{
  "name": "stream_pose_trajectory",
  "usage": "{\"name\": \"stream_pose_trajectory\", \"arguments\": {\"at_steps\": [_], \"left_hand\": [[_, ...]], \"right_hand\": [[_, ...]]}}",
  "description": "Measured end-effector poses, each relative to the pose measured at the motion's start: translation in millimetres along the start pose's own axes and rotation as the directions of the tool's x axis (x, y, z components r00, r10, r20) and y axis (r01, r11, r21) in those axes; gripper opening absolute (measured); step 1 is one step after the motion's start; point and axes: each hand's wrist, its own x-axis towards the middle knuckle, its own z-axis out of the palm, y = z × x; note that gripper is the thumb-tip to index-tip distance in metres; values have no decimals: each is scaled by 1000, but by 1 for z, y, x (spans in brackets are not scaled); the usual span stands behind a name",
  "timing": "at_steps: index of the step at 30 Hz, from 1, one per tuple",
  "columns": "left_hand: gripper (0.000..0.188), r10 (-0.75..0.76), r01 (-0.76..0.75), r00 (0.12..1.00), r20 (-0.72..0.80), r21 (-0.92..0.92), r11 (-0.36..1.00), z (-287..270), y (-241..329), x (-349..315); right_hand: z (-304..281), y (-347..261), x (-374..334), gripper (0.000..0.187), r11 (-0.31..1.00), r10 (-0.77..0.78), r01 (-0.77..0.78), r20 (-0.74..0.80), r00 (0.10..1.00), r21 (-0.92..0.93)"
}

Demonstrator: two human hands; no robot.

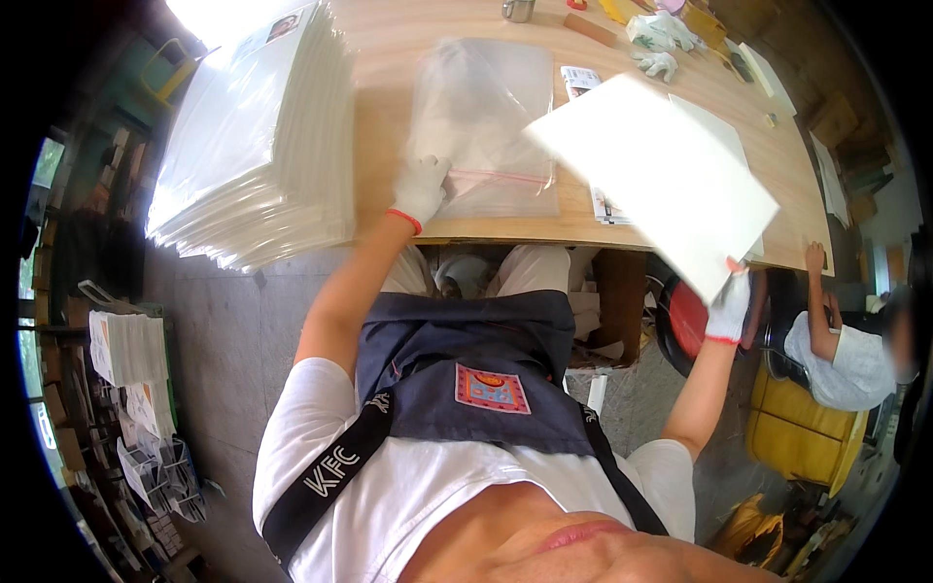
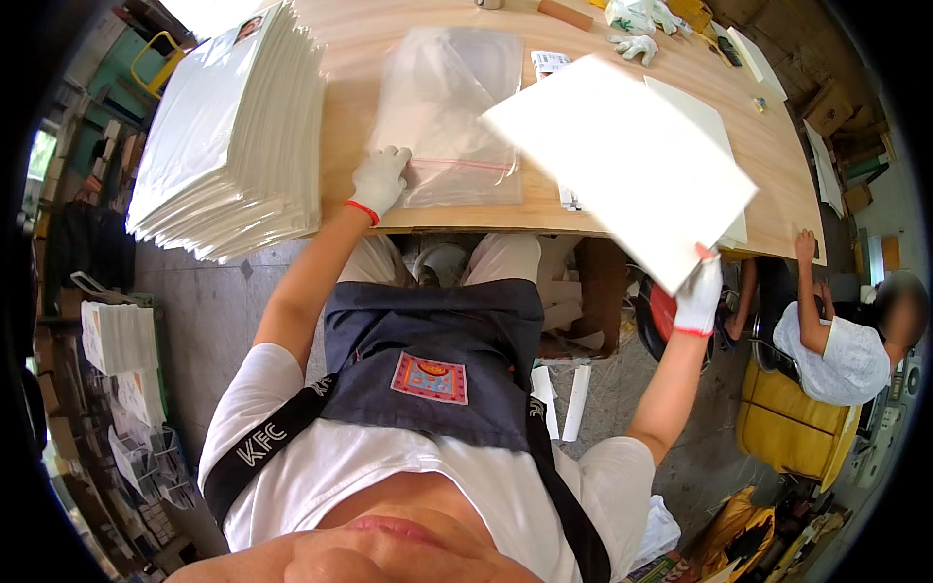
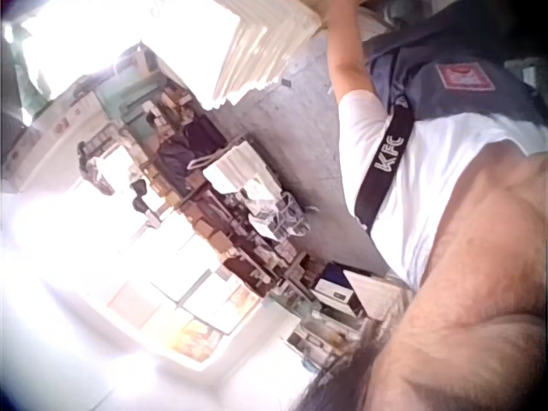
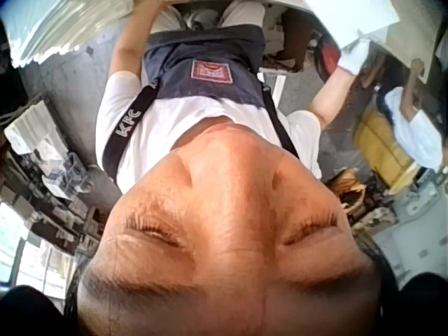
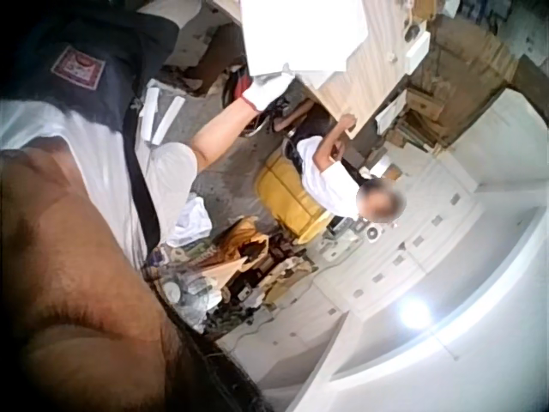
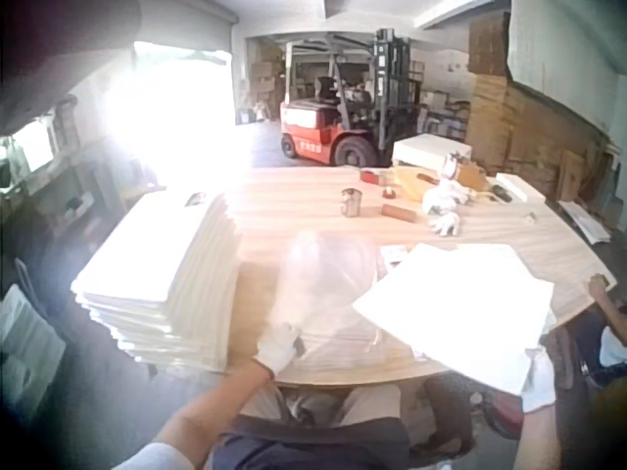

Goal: The person repeatedly picks up a white rectangular sheet and a clear plastic sleeve from stacks on a table. They insert the sheet into the sleeve, smooth it out, and place the packaged item onto a growing pile. This process is repeated continuously.

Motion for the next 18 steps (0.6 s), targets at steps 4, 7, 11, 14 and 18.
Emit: {"name": "stream_pose_trajectory", "arguments": {"at_steps": [4,7,11,14,18], "left_hand": [[26,-50,59,998,41,-229,972,2,-14,1],[25,-39,14,997,-60,-375,927,2,-19,-8],[19,7,-80,971,-241,-298,951,10,-25,-20],[18,-57,-1,983,-176,-312,950,7,-29,-22],[35,-170,145,985,40,-729,669,2,-32,-15]], "right_hand": [[39,13,-62,55,963,269,-265,252,930,-52],[38,35,-77,55,922,382,-382,338,860,-69],[28,63,-83,55,924,369,-383,307,877,-16],[28,86,-91,52,908,376,-408,245,893,92],[51,109,-109,51,794,466,-520,232,854,315]]}}
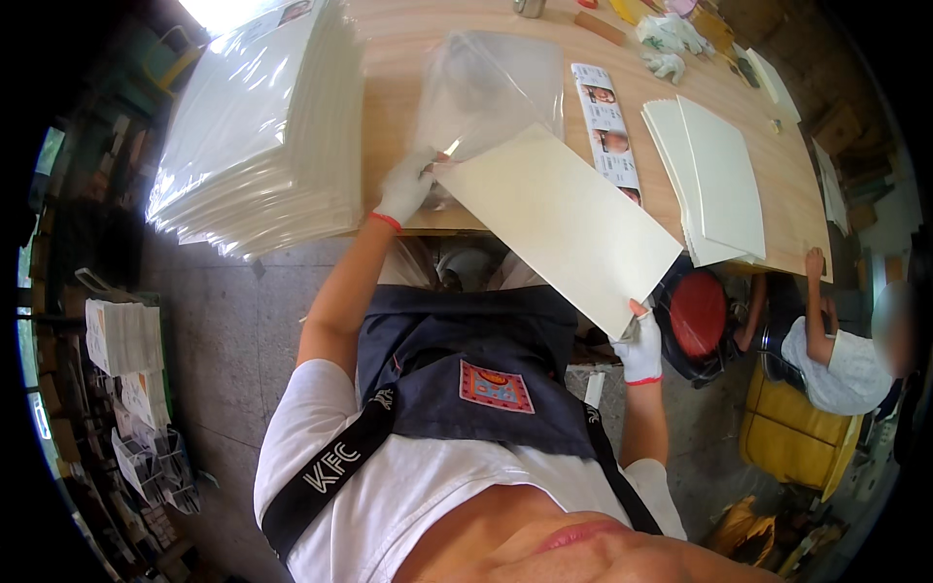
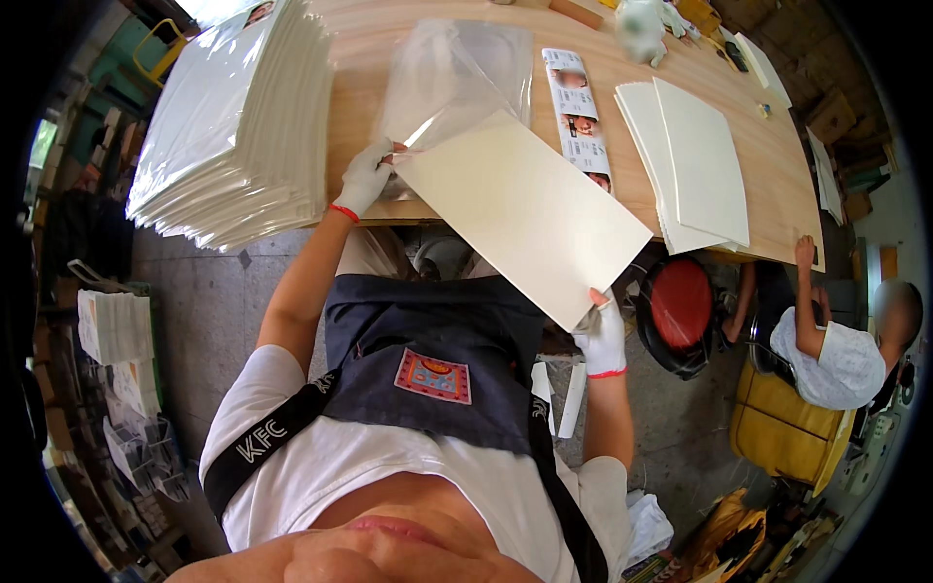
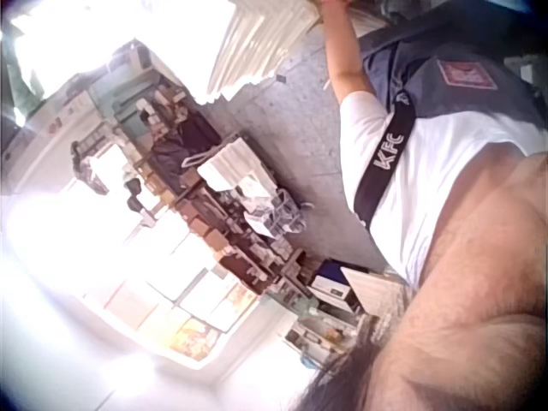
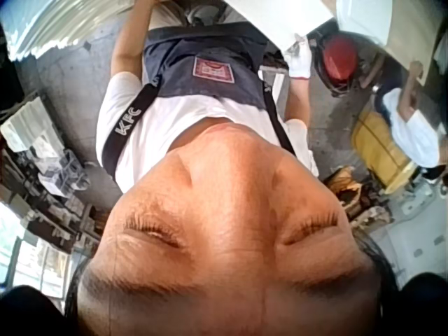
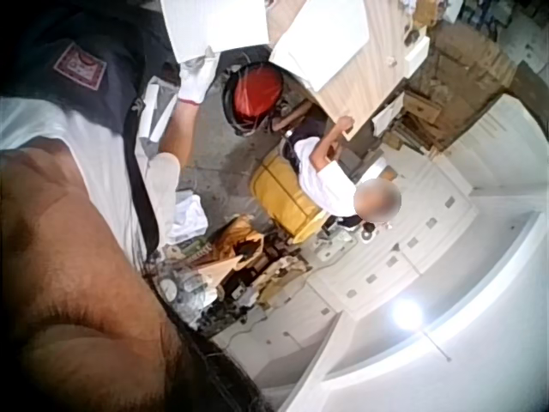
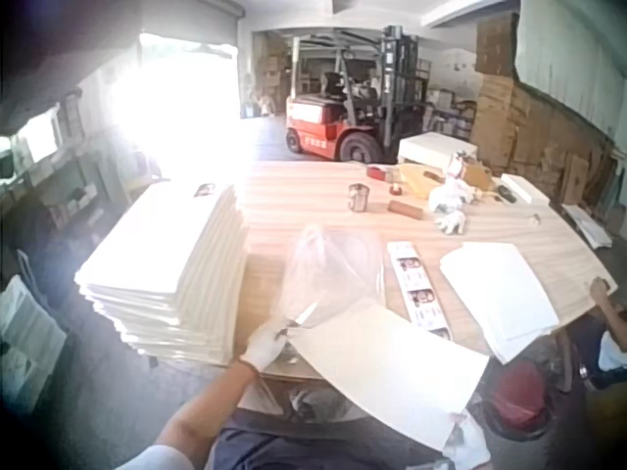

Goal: The person repeatedly picks up a white rectangular sheet and a clear plastic sleeve from stacks on a table. They insert the sheet into the sleeve, smooth it out, and place the packaged item onto a growing pile. This process is repeated continuously.

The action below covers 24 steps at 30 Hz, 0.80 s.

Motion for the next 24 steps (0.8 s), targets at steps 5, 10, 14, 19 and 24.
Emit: {"name": "stream_pose_trajectory", "arguments": {"at_steps": [5,10,14,19,24], "left_hand": [[38,200,-198,978,-54,41,979,-7,4,-1],[50,139,-253,900,-413,-235,939,35,-6,-24],[61,-493,-125,829,-264,-947,297,94,27,-15],[54,-347,169,905,247,-956,-239,129,53,-1],[49,-209,304,924,320,-947,-106,166,38,-71]], "right_hand": [[17,37,-2,51,999,-36,36,-6,999,-5],[51,58,-12,42,998,-53,53,4,999,-38],[87,61,-27,35,982,-109,100,-50,993,-163],[75,57,-33,36,973,-85,95,57,995,-209],[66,67,-32,24,936,70,-56,27,997,-348]]}}
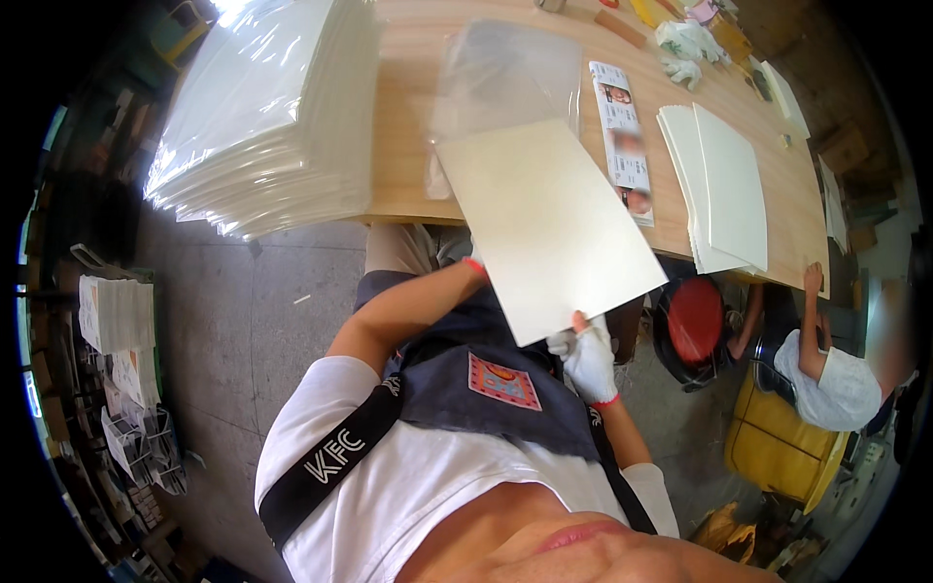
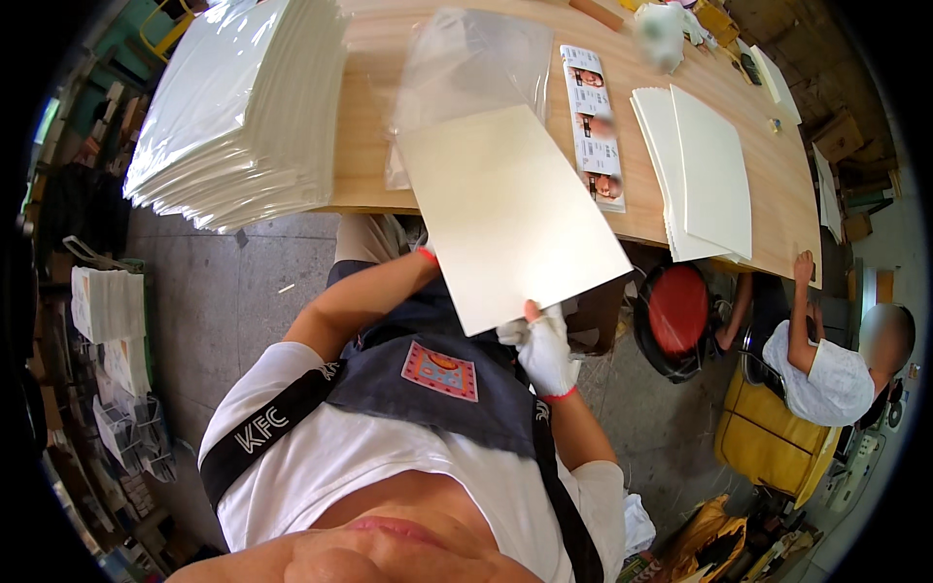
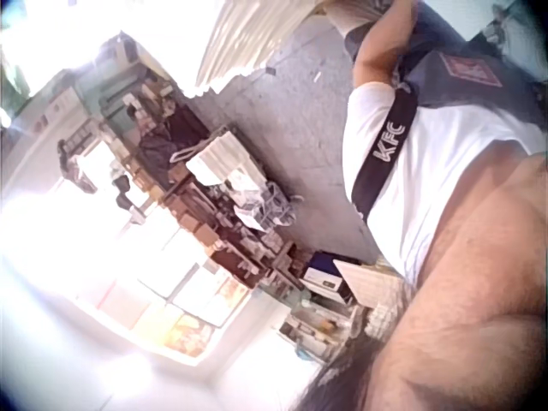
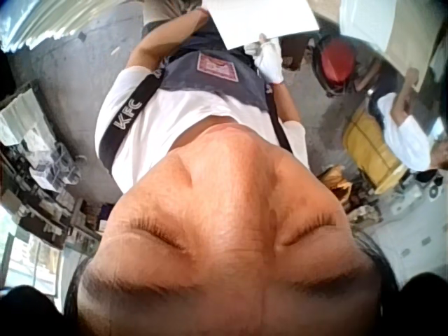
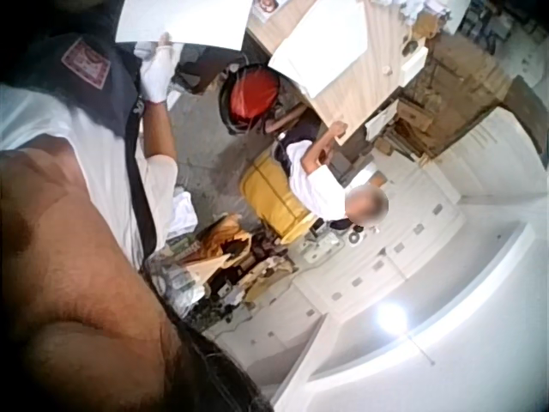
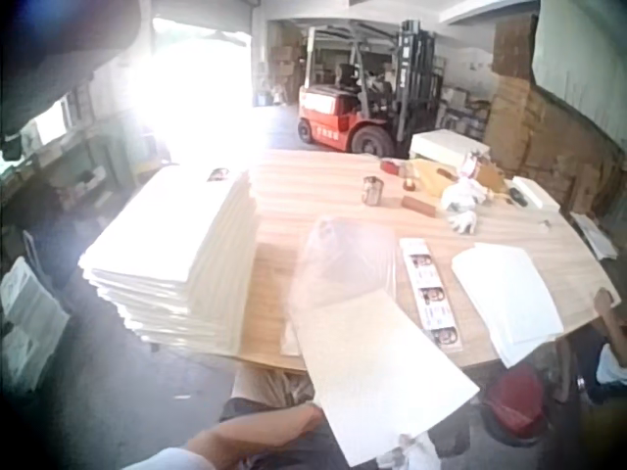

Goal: The person repeatedly picks up a white rectangular sheet and a clear plastic sleeve from stacks on a table. They insert the sheet into the sleeve, smooth it out, and place the packaged item onto a growing pile. This process is repeated continuously.

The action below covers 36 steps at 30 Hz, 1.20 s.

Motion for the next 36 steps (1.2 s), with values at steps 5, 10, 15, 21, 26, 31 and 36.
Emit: {"name": "stream_pose_trajectory", "arguments": {"at_steps": [5,10,15,21,26,31,36], "left_hand": [[44,113,-182,981,155,561,808,-54,-31,-51],[27,42,102,941,-335,401,910,-97,-51,-20],[27,-306,390,882,-357,192,900,-47,29,-68],[23,38,159,943,-331,546,823,-73,81,-97],[24,2,163,959,-283,557,815,-83,91,-97],[22,-31,183,958,-285,527,830,-81,96,-94],[22,19,189,954,-298,652,734,-90,103,-112]], "right_hand": [[13,43,70,23,975,139,-124,-76,987,184],[29,62,182,25,795,113,-181,151,982,579],[40,35,160,27,916,207,-125,181,961,-382],[68,45,141,17,156,-143,528,510,848,-835],[84,66,156,16,-387,-74,616,688,721,-687],[87,45,152,12,-190,-91,824,845,527,-535],[-5,-71,115,5,588,-747,440,-246,618,-679]]}}
